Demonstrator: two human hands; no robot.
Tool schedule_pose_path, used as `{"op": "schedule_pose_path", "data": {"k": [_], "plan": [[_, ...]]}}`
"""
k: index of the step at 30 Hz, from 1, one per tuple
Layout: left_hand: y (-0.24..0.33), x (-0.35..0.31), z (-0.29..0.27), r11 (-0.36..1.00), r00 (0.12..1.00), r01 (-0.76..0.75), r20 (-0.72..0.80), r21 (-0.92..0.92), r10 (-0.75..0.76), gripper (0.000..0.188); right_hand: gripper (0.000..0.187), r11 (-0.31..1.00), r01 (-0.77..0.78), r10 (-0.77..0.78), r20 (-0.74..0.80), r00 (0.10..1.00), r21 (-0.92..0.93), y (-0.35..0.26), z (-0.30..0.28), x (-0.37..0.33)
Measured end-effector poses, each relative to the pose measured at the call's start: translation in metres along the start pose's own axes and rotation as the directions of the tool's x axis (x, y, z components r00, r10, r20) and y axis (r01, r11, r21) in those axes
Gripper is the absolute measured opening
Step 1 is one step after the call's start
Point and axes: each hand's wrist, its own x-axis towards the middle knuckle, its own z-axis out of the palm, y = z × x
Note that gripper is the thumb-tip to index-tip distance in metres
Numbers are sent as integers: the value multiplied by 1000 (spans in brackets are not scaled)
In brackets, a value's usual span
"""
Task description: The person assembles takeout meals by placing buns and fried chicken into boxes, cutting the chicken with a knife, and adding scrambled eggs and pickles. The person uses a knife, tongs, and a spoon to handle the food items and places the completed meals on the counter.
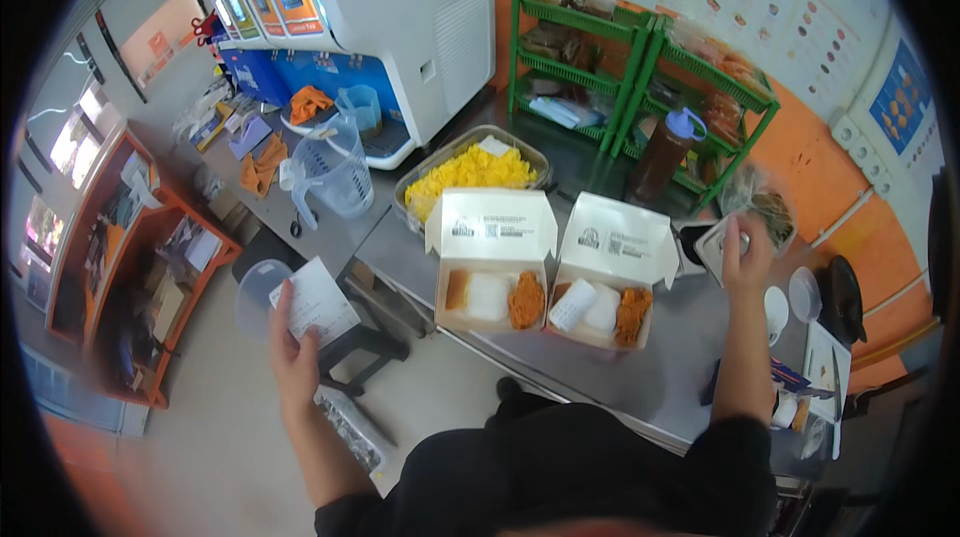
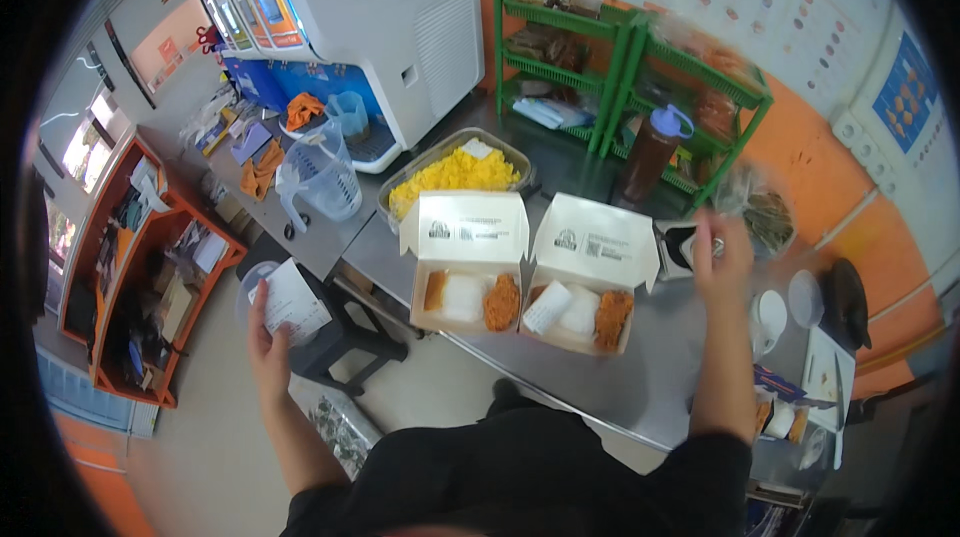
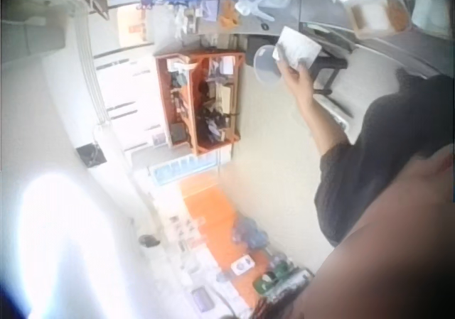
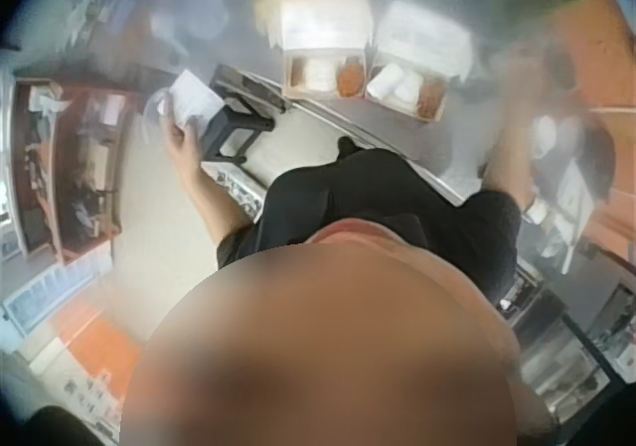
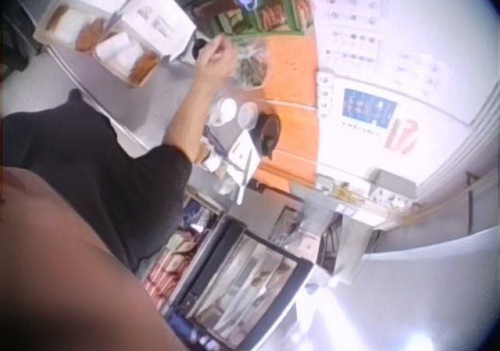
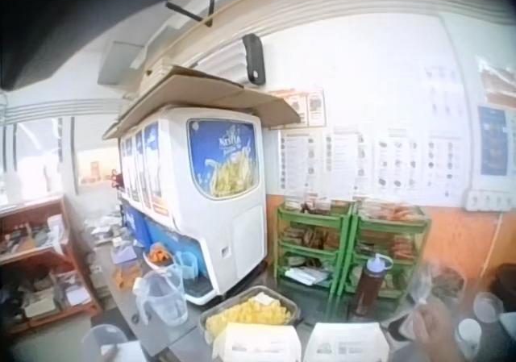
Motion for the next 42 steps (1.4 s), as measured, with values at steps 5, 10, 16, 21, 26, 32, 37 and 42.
{"op": "schedule_pose_path", "data": {"k": [5,10,16,21,26,32,37,42], "plan": [[-39,28,-20,935,999,52,-22,351,-47,72,25,991,70,-69,-14,998,117,7,126,235],[-79,-28,-61,839,951,307,-177,449,-253,60,28,974,-207,218,122,968,-94,86,261,393],[-121,-117,-93,529,830,542,-316,654,-460,65,27,830,-503,518,-1,855,-241,180,407,410],[-140,-123,-99,394,796,568,-360,723,-486,64,29,821,-551,546,-73,834,-154,192,422,403],[-152,-115,-104,360,807,535,-338,764,-483,63,27,868,-488,495,79,865,-93,199,405,403],[-159,-113,-106,343,829,485,-299,804,-472,61,18,804,-480,488,72,870,351,199,407,402],[-159,-120,-105,319,838,465,-296,826,-458,61,19,816,-369,375,78,924,445,181,406,400],[-163,-127,-105,290,835,463,-304,837,-458,60,20,852,-383,370,109,923,356,173,401,400]]}}
